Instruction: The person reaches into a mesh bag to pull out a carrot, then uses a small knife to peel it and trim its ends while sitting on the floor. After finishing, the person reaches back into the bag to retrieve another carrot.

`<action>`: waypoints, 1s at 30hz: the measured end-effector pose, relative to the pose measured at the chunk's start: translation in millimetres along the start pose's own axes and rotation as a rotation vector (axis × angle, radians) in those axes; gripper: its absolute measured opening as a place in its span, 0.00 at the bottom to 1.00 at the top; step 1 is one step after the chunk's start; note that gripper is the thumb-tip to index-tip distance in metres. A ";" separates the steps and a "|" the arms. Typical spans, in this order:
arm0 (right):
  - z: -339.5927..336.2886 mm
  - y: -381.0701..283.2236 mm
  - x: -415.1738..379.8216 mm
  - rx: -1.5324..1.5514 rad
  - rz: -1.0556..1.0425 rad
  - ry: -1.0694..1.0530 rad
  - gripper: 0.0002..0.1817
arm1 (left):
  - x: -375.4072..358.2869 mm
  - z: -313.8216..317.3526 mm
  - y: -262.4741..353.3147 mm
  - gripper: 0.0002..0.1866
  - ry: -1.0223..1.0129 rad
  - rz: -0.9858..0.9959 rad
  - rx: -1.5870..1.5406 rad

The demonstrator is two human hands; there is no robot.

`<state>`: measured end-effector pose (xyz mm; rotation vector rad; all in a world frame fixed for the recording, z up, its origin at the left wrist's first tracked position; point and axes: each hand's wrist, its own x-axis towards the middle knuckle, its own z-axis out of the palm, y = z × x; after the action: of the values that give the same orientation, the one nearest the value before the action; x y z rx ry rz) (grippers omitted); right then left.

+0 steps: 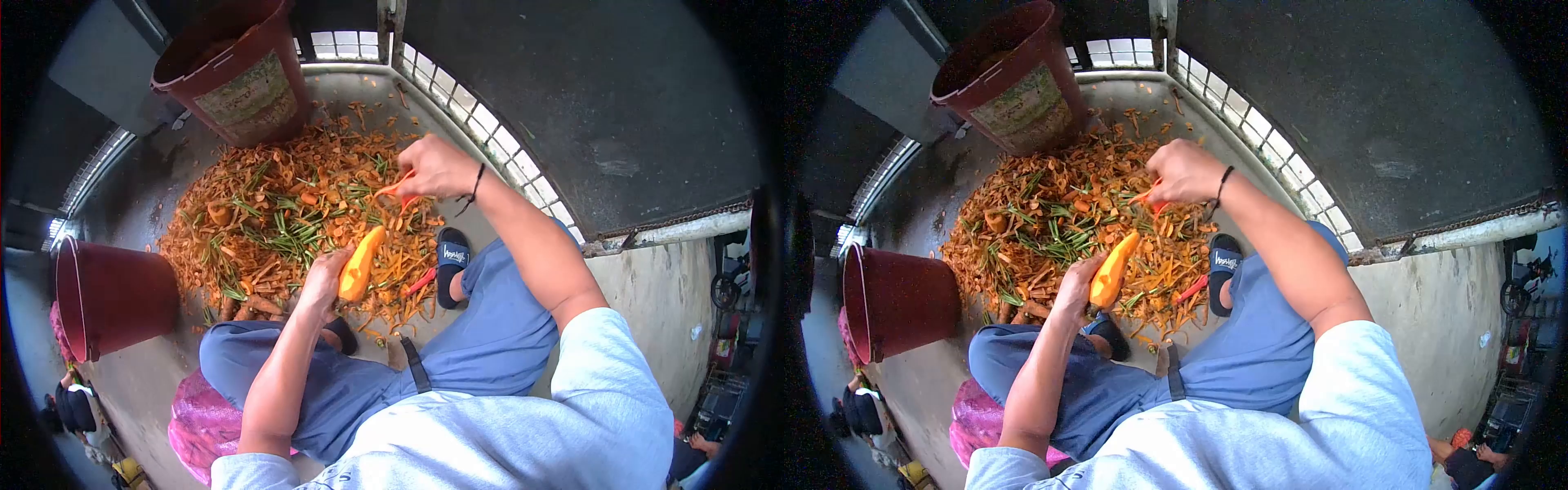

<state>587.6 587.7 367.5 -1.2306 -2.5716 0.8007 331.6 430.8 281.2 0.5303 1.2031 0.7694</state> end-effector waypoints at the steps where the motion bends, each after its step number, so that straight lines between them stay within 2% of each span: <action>1: -2.9 6.5 0.8 -0.069 0.094 0.031 0.18 | -2.6 1.1 5.0 0.18 0.002 0.008 -0.002; 2: -5.5 12.6 -0.4 -0.073 0.086 0.033 0.18 | -5.5 2.5 10.2 0.19 0.014 -0.042 -0.104; 4: -3.9 21.1 -0.7 0.367 0.124 0.231 0.20 | -11.7 3.7 22.1 0.21 -0.002 -0.077 -0.301; 5: 3.7 23.6 4.3 0.366 0.122 0.230 0.20 | -14.3 -3.4 25.3 0.22 -0.047 -0.036 -0.324; 7: 26.6 44.1 22.8 -0.043 0.352 0.110 0.22 | -15.7 -7.4 34.5 0.22 -0.080 0.021 -0.455; 9: 83.9 76.5 36.4 0.113 0.357 0.190 0.22 | -10.8 -17.8 38.8 0.21 -0.058 0.048 -0.468; 11: 139.5 100.7 41.8 0.379 0.480 0.076 0.24 | -5.9 -25.6 40.4 0.23 0.011 0.104 -0.473; 13: 214.7 145.2 49.0 0.897 0.539 0.245 0.28 | -7.7 -25.3 47.2 0.22 0.071 0.176 -0.466; 15: 274.2 166.7 38.8 0.450 0.644 0.219 0.32 | -2.1 -32.8 47.8 0.21 0.127 0.199 -0.477; 16: 255.7 120.8 16.5 0.291 0.703 0.091 0.33 | -8.9 -32.0 52.7 0.20 0.105 0.209 -0.514; 17: 284.1 134.4 9.3 0.179 0.645 -0.093 0.29 | -6.3 -34.9 52.7 0.20 0.115 0.208 -0.513; 18: 303.4 131.1 -7.8 0.075 0.648 -0.169 0.23 | -3.1 -38.3 53.5 0.19 0.172 0.245 -0.532; 19: 321.2 130.4 -19.1 0.001 0.715 -0.345 0.19 | -1.4 -41.2 52.2 0.19 0.230 0.276 -0.549; 20: 350.2 139.5 -34.1 -0.071 0.711 -0.441 0.17 | -7.5 -39.6 57.5 0.19 0.210 0.294 -0.541; 21: 341.9 114.7 -51.5 -0.050 0.763 -0.506 0.16 | 0.1 -45.1 56.6 0.22 0.216 0.260 -0.549; 23: 343.4 90.6 -76.9 -0.169 0.729 -0.627 0.14 | -2.7 -42.5 62.8 0.22 0.222 0.254 -0.537; 25: 360.7 91.5 -106.2 -0.334 0.500 -0.529 0.13 | 5.9 -46.5 60.5 0.22 0.274 0.257 -0.545; 27: 371.7 93.8 -115.0 -0.404 0.452 -0.554 0.13 | 3.6 -46.4 60.7 0.20 0.277 0.221 -0.603; 30: 396.2 104.5 -117.3 -0.542 0.369 -0.534 0.13 | -0.1 -49.4 56.7 0.20 0.121 0.206 -0.589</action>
<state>582.5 396.6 -13.4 -1.9103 -3.1770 0.5564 270.6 465.5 308.2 0.1184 0.9746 1.2898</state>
